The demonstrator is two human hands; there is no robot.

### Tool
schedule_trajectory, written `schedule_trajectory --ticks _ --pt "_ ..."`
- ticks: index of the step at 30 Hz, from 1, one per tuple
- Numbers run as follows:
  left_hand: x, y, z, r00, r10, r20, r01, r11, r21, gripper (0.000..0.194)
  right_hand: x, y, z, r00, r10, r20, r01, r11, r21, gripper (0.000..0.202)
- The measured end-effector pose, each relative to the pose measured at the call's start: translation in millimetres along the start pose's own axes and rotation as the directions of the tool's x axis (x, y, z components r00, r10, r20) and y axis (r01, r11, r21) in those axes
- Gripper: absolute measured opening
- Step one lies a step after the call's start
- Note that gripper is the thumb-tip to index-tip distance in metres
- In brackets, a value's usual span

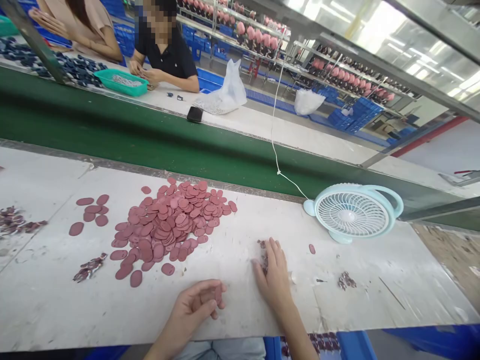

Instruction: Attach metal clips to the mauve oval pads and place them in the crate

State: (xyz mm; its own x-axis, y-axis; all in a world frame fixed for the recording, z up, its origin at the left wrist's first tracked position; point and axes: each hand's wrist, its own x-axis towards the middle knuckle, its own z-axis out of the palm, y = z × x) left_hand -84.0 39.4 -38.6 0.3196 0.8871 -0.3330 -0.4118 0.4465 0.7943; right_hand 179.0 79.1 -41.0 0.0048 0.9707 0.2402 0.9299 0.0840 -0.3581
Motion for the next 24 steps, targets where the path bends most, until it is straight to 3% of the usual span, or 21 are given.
schedule_trajectory --ticks 4,12,15,21,24 --pt "0 0 -0.2 1.0 0.025 -0.015 -0.025 0.999 0.031 0.031 -36 -6 -5 0.999 0.018 -0.032 -0.019 0.999 -0.026 0.065" --pt "0 2 2.8 0.995 0.037 -0.095 -0.029 0.996 0.081 0.031 -91 -17 -20 0.986 0.016 0.165 -0.011 0.999 -0.033 0.069" --pt "1 6 6.4 0.992 0.028 -0.121 -0.021 0.998 0.057 0.031 -87 -17 -21 0.984 0.016 0.176 -0.016 1.0 -0.001 0.066" --pt "2 13 12.0 0.983 -0.001 -0.183 -0.006 0.999 -0.037 0.032 -44 -8 -11 0.991 0.014 0.133 -0.014 1.0 0.003 0.069" --pt "2 13 12.0 0.979 -0.007 -0.204 -0.006 0.998 -0.065 0.034 -39 -7 -15 0.994 0.001 0.112 -0.004 1.0 0.025 0.07"
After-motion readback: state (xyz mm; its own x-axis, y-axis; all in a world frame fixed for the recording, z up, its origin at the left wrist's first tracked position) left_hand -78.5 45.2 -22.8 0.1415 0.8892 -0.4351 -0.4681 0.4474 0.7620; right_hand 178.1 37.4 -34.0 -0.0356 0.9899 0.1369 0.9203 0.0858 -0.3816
